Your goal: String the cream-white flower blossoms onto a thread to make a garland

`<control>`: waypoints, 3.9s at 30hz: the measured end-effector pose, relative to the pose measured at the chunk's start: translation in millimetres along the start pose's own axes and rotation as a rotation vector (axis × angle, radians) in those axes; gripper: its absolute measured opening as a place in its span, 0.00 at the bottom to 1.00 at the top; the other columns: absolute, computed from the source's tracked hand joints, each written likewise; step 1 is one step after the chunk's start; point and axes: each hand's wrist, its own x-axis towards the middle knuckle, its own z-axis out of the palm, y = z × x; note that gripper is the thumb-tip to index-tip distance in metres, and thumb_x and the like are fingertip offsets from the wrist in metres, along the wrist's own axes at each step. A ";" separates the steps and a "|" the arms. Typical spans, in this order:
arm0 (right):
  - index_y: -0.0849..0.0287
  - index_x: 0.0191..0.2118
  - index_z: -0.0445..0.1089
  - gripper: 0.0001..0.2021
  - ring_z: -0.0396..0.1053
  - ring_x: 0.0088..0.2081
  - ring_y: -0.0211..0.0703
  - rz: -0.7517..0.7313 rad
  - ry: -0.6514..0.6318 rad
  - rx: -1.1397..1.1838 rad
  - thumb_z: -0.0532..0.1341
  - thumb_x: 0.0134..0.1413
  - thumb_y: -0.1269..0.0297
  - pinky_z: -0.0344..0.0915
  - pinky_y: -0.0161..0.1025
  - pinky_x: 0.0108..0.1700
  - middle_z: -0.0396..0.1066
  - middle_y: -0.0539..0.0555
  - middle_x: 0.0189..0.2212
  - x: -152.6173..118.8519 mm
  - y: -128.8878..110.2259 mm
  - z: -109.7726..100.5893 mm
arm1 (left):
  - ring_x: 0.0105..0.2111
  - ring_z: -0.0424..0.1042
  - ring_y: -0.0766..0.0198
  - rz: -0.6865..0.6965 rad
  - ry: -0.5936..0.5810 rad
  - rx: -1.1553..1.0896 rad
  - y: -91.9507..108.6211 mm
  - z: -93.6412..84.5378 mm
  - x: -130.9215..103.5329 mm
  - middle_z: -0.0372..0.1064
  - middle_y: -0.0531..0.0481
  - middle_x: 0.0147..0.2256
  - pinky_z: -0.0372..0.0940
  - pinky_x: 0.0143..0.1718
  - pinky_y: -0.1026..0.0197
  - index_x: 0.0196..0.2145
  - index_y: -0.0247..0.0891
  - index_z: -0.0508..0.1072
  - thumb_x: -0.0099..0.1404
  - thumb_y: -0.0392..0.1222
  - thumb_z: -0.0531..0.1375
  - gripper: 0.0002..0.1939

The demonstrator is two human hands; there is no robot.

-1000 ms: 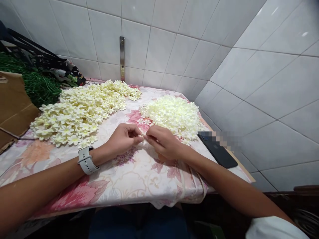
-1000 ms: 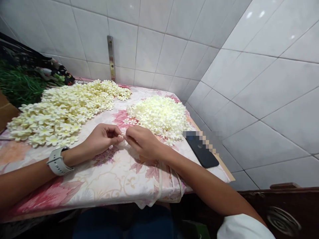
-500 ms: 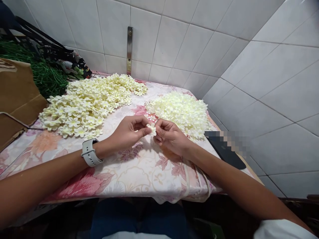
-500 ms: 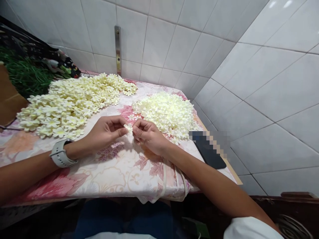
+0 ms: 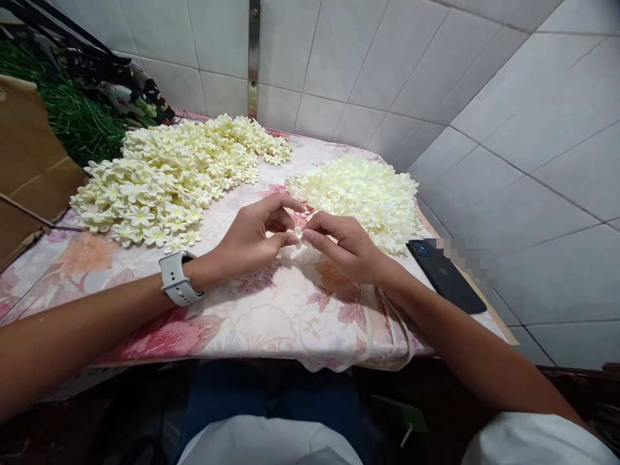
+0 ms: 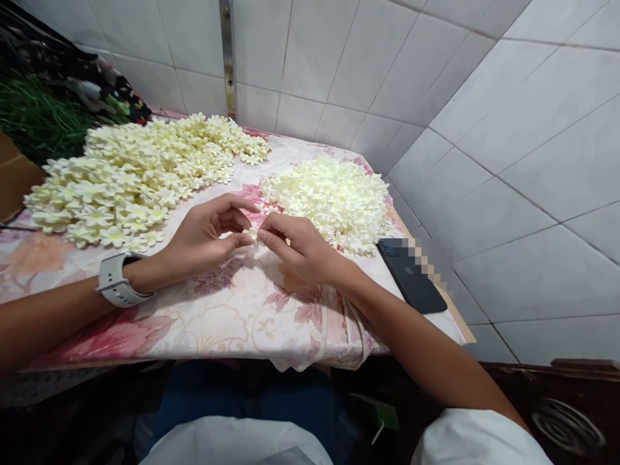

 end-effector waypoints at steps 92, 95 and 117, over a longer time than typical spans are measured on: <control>0.59 0.34 0.67 0.10 0.60 0.28 0.34 0.109 0.024 0.224 0.56 0.68 0.61 0.58 0.34 0.33 0.63 0.48 0.26 -2.1 -4.7 16.2 | 0.22 0.60 0.73 -0.026 0.069 -0.166 17.8 -0.4 2.1 0.57 0.58 0.23 0.59 0.22 0.68 0.26 0.40 0.58 0.50 0.39 0.73 0.24; 0.59 0.35 0.66 0.11 0.61 0.31 0.36 0.162 0.002 0.298 0.57 0.68 0.57 0.59 0.35 0.35 0.63 0.49 0.29 -3.7 -7.0 15.5 | 0.26 0.65 0.71 -0.027 0.056 -0.165 17.5 -1.1 2.5 0.64 0.55 0.28 0.65 0.27 0.67 0.30 0.39 0.64 0.51 0.45 0.75 0.22; 0.57 0.25 0.57 0.12 0.52 0.23 0.31 -0.044 0.214 -0.040 0.60 0.55 0.73 0.50 0.33 0.28 0.55 0.44 0.21 -2.2 -10.1 23.0 | 0.22 0.59 0.73 -0.001 0.172 -0.011 19.3 8.6 -2.9 0.58 0.58 0.24 0.57 0.23 0.69 0.25 0.39 0.59 0.52 0.29 0.65 0.16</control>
